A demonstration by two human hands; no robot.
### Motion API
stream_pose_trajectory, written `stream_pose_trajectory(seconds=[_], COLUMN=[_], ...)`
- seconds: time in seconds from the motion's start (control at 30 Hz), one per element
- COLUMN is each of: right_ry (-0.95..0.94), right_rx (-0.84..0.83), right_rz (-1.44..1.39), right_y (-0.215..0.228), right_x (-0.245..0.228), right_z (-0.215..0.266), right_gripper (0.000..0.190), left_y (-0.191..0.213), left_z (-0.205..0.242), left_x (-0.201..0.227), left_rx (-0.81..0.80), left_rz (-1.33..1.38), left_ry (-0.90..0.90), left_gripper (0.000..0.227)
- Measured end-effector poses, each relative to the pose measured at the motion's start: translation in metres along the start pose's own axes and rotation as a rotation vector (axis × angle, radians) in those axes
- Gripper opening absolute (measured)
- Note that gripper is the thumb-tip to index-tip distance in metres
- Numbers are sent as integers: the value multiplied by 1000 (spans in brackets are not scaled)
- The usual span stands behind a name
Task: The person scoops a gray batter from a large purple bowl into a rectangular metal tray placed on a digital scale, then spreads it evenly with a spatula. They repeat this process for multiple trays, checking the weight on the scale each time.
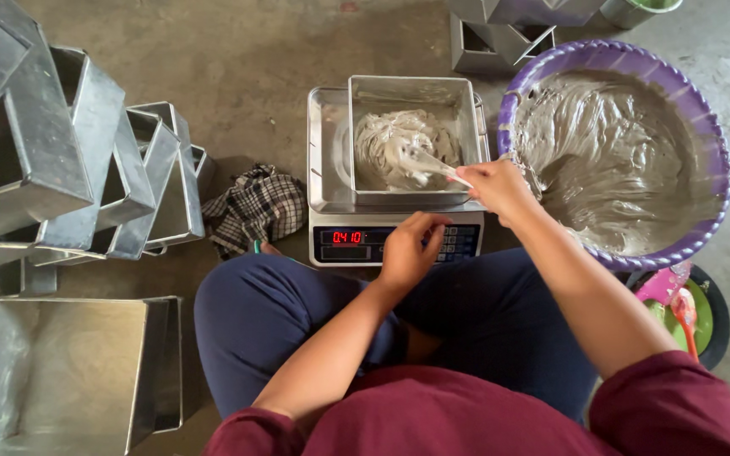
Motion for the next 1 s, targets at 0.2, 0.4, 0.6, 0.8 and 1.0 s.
stream_pose_trajectory(seconds=[0.2, 0.4, 0.6, 0.8, 1.0], right_ry=[-93, 79, 152, -304, -121], right_rx=[-310, 250, 768, 132, 247], right_rz=[-989, -1023, 444, 1019, 937], right_y=[8, 91, 134, 150, 152], right_x=[4, 48, 145, 210, 159], right_z=[10, 47, 60, 24, 51], right_gripper=[36, 26, 29, 25, 27], left_y=[2, -2, -3, 0, 0], left_z=[0, 0, 4, 4, 3], left_x=[2, 2, 5, 5, 8], left_rx=[-24, -64, -55, -27, 1], left_rz=[-17, -24, 8, -27, -8], left_ry=[28, 60, -2, -28, -38], left_gripper=[12, 12, 11, 12, 13])
Point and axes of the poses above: each hand's wrist, its own z-axis away from the middle knuckle, its own y-axis out of the back of the hand, x = y × z, the point moved 2 cm from there along -z, towards the middle knuckle, and after that the axes turned 4 degrees about z, right-handed, at the moved point
